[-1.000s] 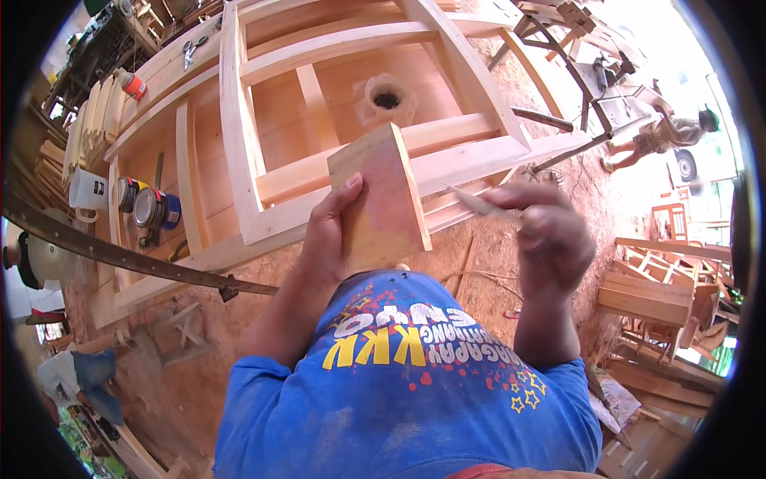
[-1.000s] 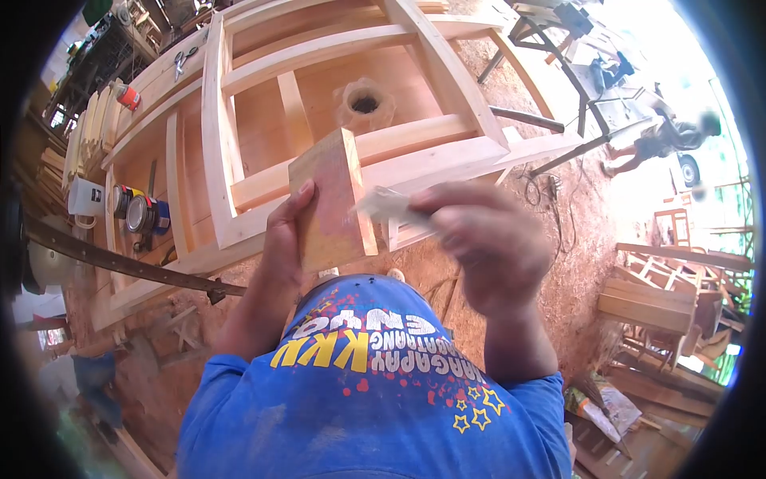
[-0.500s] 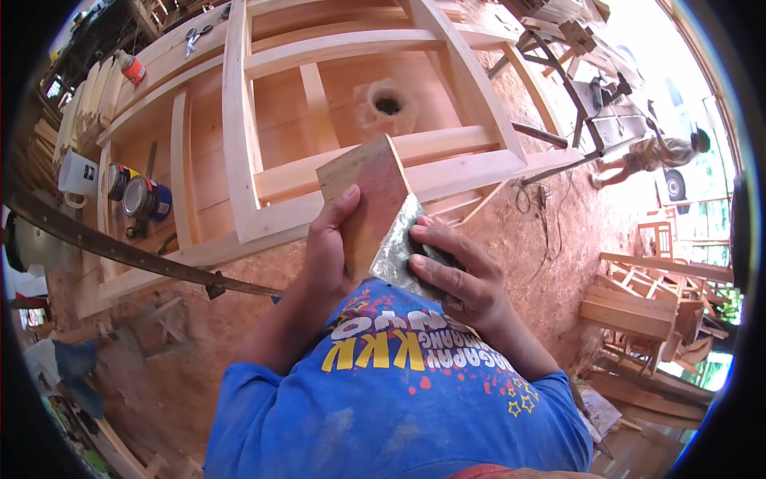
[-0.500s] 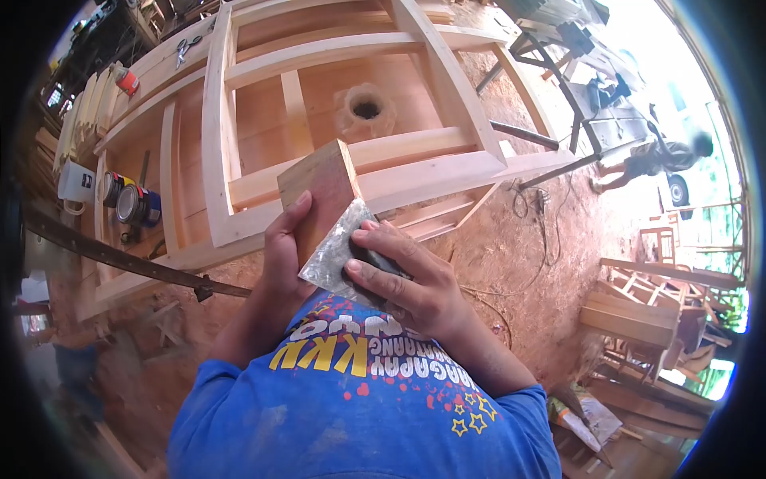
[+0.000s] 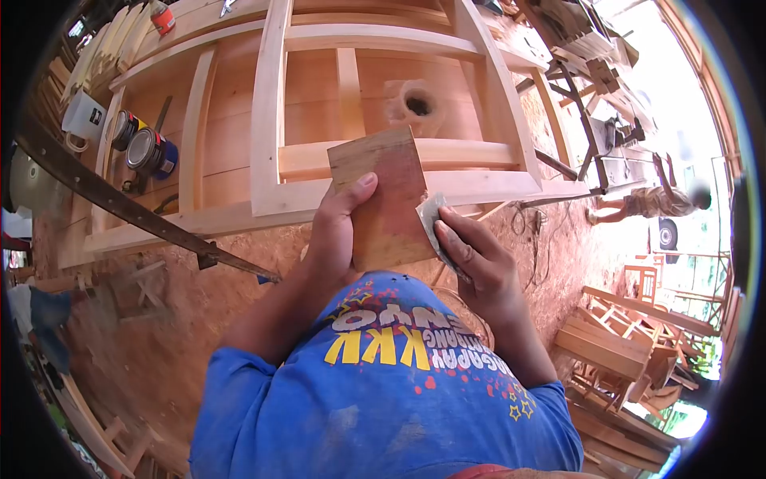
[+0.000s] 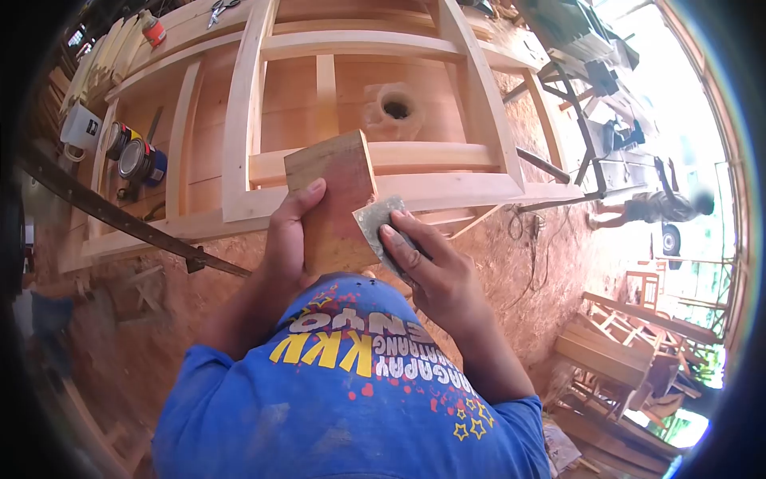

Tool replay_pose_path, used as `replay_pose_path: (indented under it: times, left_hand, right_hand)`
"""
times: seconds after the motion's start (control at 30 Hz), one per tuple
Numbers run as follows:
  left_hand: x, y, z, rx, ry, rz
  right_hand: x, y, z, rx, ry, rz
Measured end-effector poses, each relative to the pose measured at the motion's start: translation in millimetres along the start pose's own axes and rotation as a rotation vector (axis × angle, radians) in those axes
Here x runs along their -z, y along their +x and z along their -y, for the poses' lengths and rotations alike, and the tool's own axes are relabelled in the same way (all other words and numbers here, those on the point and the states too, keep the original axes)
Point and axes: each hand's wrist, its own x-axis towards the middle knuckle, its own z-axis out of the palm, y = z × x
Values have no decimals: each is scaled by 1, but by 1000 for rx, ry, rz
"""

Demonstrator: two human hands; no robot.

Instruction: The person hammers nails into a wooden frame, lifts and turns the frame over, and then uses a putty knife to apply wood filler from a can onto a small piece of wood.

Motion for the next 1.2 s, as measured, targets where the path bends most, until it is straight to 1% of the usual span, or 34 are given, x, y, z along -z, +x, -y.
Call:
replay_pose_path:
  times: [0.07,0.17,0.23,0.37,0.57,0.63,0.73,0.77,0.83,0.87,0.9,0.93,0.97,1.0,1.03,1.07,1.13,1.2]
  left_hand:
    - [-2,0,0,6,1,-29]
    - [-8,-1,-8,73,-39,6]
    - [-4,4,-8,37,-5,37]
    - [-4,7,-11,10,63,59]
    - [-7,15,-11,8,119,-1]
    - [-7,18,-12,31,75,9]
    - [-15,19,-23,23,63,-24]
    - [-19,19,-28,15,75,-38]
    - [-14,24,-37,51,120,113]
    - [-14,27,-41,67,141,195]
    - [-17,25,-41,145,152,216]
    - [-16,25,-36,234,107,270]
    - [-12,28,-28,330,67,322]
    - [-12,28,-22,432,27,372]
    - [-23,22,-13,381,268,216]
    - [-33,18,-5,422,292,198]
    - [-46,11,7,495,330,146]
    - [-50,10,16,566,310,178]
  right_hand:
    - [7,3,4,-1,-68,35]
    - [15,4,9,-19,-117,89]
    - [20,5,14,-58,-158,144]
    - [28,3,14,-29,-214,191]
    - [38,1,22,-19,-315,234]
    - [39,0,23,-25,-322,240]
    - [50,-3,19,33,-357,294]
    - [52,-7,15,-19,-302,241]
    - [57,-15,3,-128,-204,119]
    - [62,-14,-3,-234,-114,-64]
    - [74,-19,-13,-386,11,-177]
    - [74,-14,-22,-486,403,-494]
    - [88,-7,-31,-436,496,-557]
    - [89,5,-33,-378,742,-645]
    - [88,10,-39,-429,875,-699]
    - [84,12,-47,-473,1012,-748]
    - [73,18,-68,-421,1112,-648]
    - [58,28,-80,-482,1178,-649]
